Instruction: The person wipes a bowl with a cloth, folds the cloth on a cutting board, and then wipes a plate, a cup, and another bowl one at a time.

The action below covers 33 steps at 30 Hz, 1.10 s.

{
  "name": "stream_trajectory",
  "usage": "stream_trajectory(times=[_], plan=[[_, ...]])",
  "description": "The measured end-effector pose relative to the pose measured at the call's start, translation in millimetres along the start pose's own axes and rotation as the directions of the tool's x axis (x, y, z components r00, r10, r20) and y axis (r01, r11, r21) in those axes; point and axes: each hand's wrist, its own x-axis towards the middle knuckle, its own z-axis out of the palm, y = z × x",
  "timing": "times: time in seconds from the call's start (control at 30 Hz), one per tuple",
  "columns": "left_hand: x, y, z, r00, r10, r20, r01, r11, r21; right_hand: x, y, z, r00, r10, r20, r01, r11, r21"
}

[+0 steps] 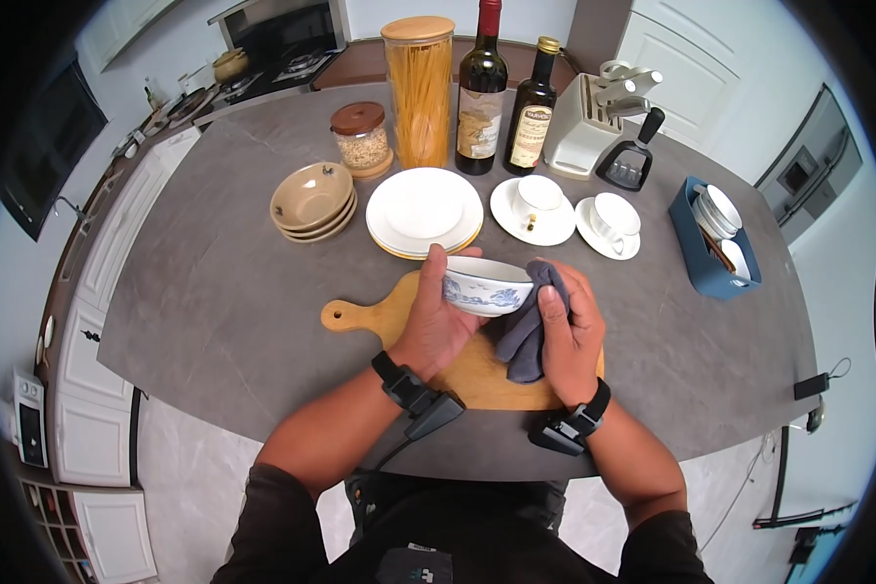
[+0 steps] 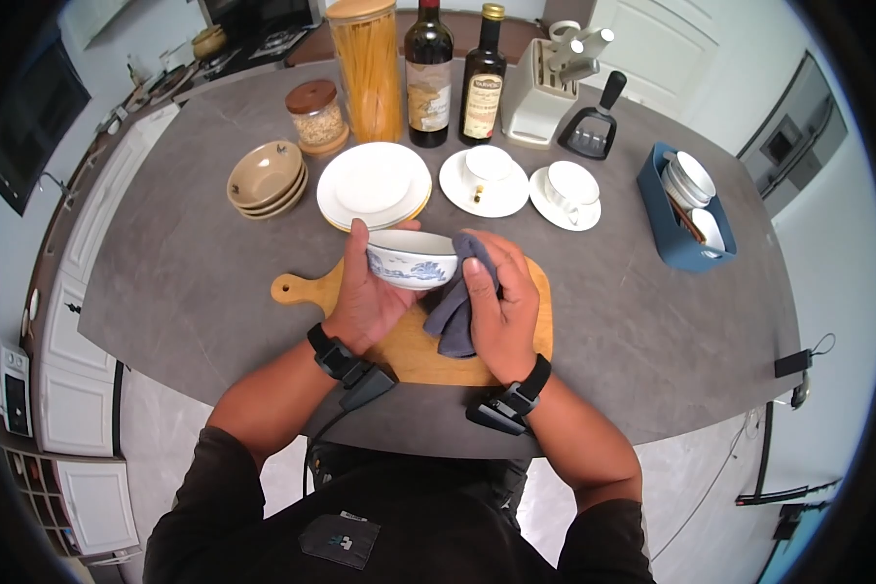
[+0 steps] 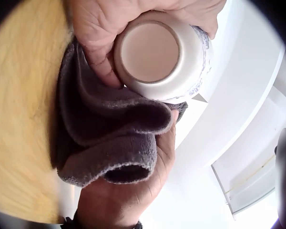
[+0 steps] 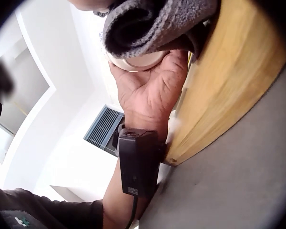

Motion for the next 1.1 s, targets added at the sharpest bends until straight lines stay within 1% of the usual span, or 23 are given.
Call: stream_trajectory(times=[0.03,0.07,0.1,0.13,0.2,0.23,0.3,0.33,0.4,0.47,0.53,0.57,0.63,0.67,0.73,0.77,0.83,0.87,0.93,0.97,1.03,1.07,1.1], plan=[[0,1,1,1.0,-0.017,0.016,0.018,1.0,-0.019,-3,5,2,0.991,0.132,-0.021,-0.129,0.984,0.122],[1,1,-1,1.0,-0.016,0.016,0.016,1.0,-0.019,-4,8,3,0.964,0.264,-0.026,-0.25,0.937,0.243],[2,-1,-2,0.999,-0.027,0.029,0.028,0.999,-0.037,-5,6,2,0.937,0.348,0.009,-0.335,0.895,0.295],[2,-2,-4,0.998,-0.039,0.041,0.041,0.998,-0.055,-4,4,0,0.937,0.348,0.01,-0.335,0.895,0.294],[3,-4,-4,0.999,-0.039,0.032,0.04,0.998,-0.054,-2,-1,-1,0.987,0.161,0.019,-0.162,0.981,0.103],[3,-4,-3,0.999,-0.041,0.023,0.042,0.998,-0.051,-1,-2,-2,0.987,0.16,0.023,-0.162,0.981,0.104],[3,-5,1,1.0,-0.002,0.0,0.002,1.0,-0.025,-1,-5,-3,0.994,-0.093,0.05,0.097,0.992,-0.078],[3,-4,3,0.999,0.034,-0.02,-0.034,0.999,0.004,-1,-8,-3,0.994,-0.092,0.053,0.096,0.992,-0.077],[2,-3,4,0.999,0.047,-0.006,-0.047,0.999,0.008,1,-14,-4,0.968,-0.219,0.126,0.24,0.954,-0.182],[1,-4,3,0.998,0.058,0.011,-0.058,0.998,0.014,0,-14,-3,0.968,-0.218,0.127,0.239,0.954,-0.183],[-1,-9,-2,0.992,0.108,0.067,-0.115,0.987,0.116,-1,-11,-3,0.983,-0.166,0.081,0.18,0.964,-0.198],[-1,-12,-3,0.992,0.107,0.068,-0.114,0.987,0.117,-2,-9,-2,0.983,-0.167,0.08,0.18,0.963,-0.199],[-2,-14,-3,0.981,0.168,0.098,-0.191,0.932,0.309,-3,-6,0,0.999,0.046,0.021,-0.045,0.998,-0.048],[-1,-13,-3,0.981,0.168,0.1,-0.191,0.931,0.31,-3,-8,1,0.999,0.045,0.019,-0.044,0.998,-0.049],[-1,-8,-4,0.989,0.097,0.113,-0.11,0.988,0.108,-3,-13,2,0.972,0.235,0.026,-0.236,0.963,0.128],[-1,-7,-4,0.989,0.098,0.114,-0.11,0.988,0.108,-3,-11,3,0.972,0.234,0.026,-0.236,0.963,0.128],[0,-6,-4,0.988,0.051,0.145,-0.042,0.997,-0.064,-5,-6,3,0.964,0.262,0.031,-0.264,0.948,0.18],[0,-6,-3,0.988,0.051,0.145,-0.042,0.997,-0.064,-5,-6,2,0.964,0.263,0.031,-0.264,0.948,0.18],[-1,-3,2,0.991,0.039,0.127,-0.031,0.997,-0.065,-5,-6,1,0.997,0.072,0.041,-0.074,0.996,0.057],[0,-3,1,0.991,0.04,0.125,-0.032,0.997,-0.065,-5,-5,0,0.996,0.072,0.044,-0.075,0.996,0.058],[2,-3,0,0.992,0.082,0.098,-0.078,0.996,-0.047,-5,-5,-2,0.993,-0.085,0.076,0.091,0.993,-0.076],[2,-2,-1,0.992,0.086,0.095,-0.081,0.996,-0.048,-3,-6,-1,0.993,-0.086,0.08,0.092,0.993,-0.073],[3,-1,0,0.992,0.088,0.087,-0.083,0.995,-0.06,-2,-9,-2,0.982,-0.168,0.091,0.178,0.977,-0.119]])
